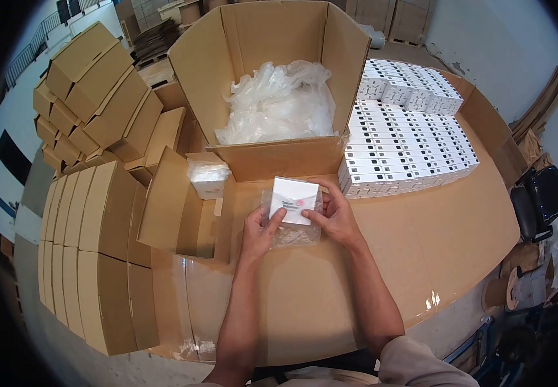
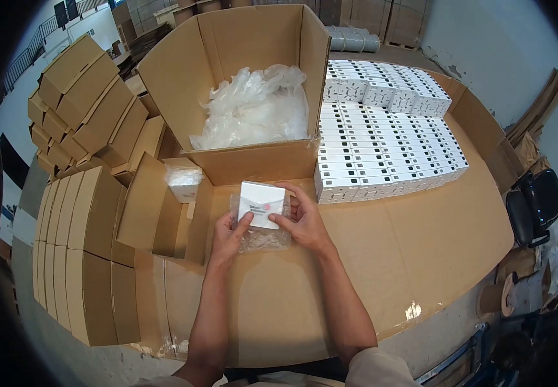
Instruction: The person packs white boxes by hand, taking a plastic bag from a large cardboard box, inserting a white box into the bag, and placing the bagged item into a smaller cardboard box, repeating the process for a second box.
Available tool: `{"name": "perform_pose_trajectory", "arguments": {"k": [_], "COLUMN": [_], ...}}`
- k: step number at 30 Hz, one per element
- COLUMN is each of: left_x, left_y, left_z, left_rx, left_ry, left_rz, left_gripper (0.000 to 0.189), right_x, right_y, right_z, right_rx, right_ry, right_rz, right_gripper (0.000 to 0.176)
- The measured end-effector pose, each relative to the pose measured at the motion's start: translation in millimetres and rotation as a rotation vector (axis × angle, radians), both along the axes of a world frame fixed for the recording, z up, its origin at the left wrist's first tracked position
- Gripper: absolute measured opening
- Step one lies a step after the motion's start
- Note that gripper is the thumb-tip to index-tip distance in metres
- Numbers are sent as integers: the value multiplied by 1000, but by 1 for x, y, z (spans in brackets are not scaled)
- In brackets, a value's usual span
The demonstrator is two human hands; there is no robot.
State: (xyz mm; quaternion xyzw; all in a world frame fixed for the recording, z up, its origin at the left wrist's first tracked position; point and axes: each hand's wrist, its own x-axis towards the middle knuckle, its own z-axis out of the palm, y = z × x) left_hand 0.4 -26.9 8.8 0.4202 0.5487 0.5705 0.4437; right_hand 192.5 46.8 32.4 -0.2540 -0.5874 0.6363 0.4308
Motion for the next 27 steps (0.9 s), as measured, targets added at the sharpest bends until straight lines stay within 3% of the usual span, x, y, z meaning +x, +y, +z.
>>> {"name": "perform_pose_trajectory", "arguments": {"k": [7, 13, 17, 20, 27], "left_x": [-2, -1, 6, 9, 9], "left_y": [6, 6, 4, 3, 4], "left_z": [-15, -14, 0, 8, 3], "left_rx": [130, 67, 103, 95, 110], "left_ry": [71, 148, 86, 11, -11], "left_rz": [34, 95, 77, 22, 13], "left_gripper": [48, 49, 50, 51, 52], "right_x": [4, 4, 3, 8, 7], "right_y": [4, 4, 4, 3, 5], "right_z": [-3, -9, -12, -6, -12], "right_rx": [31, 64, 84, 89, 81], "right_ry": [-27, -39, -32, -192, -43], "right_rz": [-30, -47, -87, -132, -168], "right_gripper": [50, 35, 25, 16, 10]}}
